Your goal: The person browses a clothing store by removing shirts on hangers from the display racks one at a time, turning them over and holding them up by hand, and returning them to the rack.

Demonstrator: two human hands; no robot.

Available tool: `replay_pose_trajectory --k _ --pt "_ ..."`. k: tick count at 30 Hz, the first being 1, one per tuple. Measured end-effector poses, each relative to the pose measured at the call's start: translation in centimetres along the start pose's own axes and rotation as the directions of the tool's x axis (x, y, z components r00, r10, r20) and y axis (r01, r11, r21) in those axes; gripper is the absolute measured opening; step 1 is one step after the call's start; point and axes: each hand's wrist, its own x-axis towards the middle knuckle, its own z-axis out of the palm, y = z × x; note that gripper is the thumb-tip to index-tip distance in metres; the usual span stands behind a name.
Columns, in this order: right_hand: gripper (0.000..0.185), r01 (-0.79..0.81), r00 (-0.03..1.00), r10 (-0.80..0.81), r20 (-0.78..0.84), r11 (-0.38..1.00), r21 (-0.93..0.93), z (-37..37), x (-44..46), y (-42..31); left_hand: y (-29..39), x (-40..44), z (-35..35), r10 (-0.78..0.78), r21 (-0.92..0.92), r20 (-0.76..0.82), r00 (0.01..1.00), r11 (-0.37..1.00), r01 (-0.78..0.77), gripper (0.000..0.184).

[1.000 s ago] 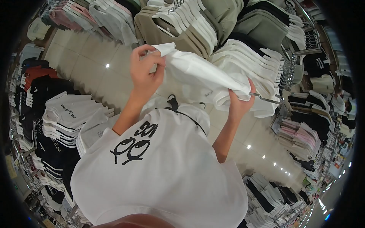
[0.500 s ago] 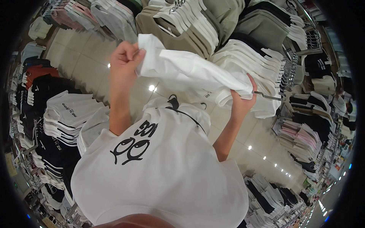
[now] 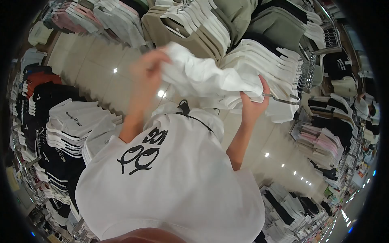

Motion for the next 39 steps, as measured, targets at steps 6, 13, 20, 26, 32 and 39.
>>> replay_pose_trajectory --k 6,13,20,26,32,39 --pt "0.071 -0.059 0.997 0.055 -0.061 0.996 -0.069 -1.7 0.7 -1.4 -9.9 1.2 -5.3 -0.001 0.538 -0.211 0.977 0.835 0.118 0.024" --pt "0.073 0.062 0.997 -0.058 0.057 0.995 -0.072 0.2 2.1 -5.6 -9.2 -2.7 1.0 -0.430 -0.211 -0.108 0.896 0.891 0.402 0.047" --pt "0.068 0.081 0.997 -0.081 -0.016 0.997 -0.020 -0.4 4.8 -8.3 -26.1 -11.0 5.5 -0.744 -0.467 -0.178 0.644 0.640 0.610 0.070" --pt "0.056 -0.200 0.978 0.209 -0.004 0.941 0.273 -3.3 6.2 -14.4 -31.7 -15.0 9.2 -0.928 -0.516 0.327 0.178 -0.018 0.856 0.101" --pt "0.057 -0.104 0.980 0.156 -0.125 0.932 0.346 -5.0 7.5 -16.4 -27.8 -13.9 9.2 -0.710 -0.682 0.607 0.357 -0.236 0.692 0.097" --pt "0.059 -0.045 0.985 0.088 -0.151 0.963 0.267 -4.6 6.5 -17.6 -25.9 -13.0 10.1 -0.870 -0.604 0.302 0.390 0.142 0.784 0.066"
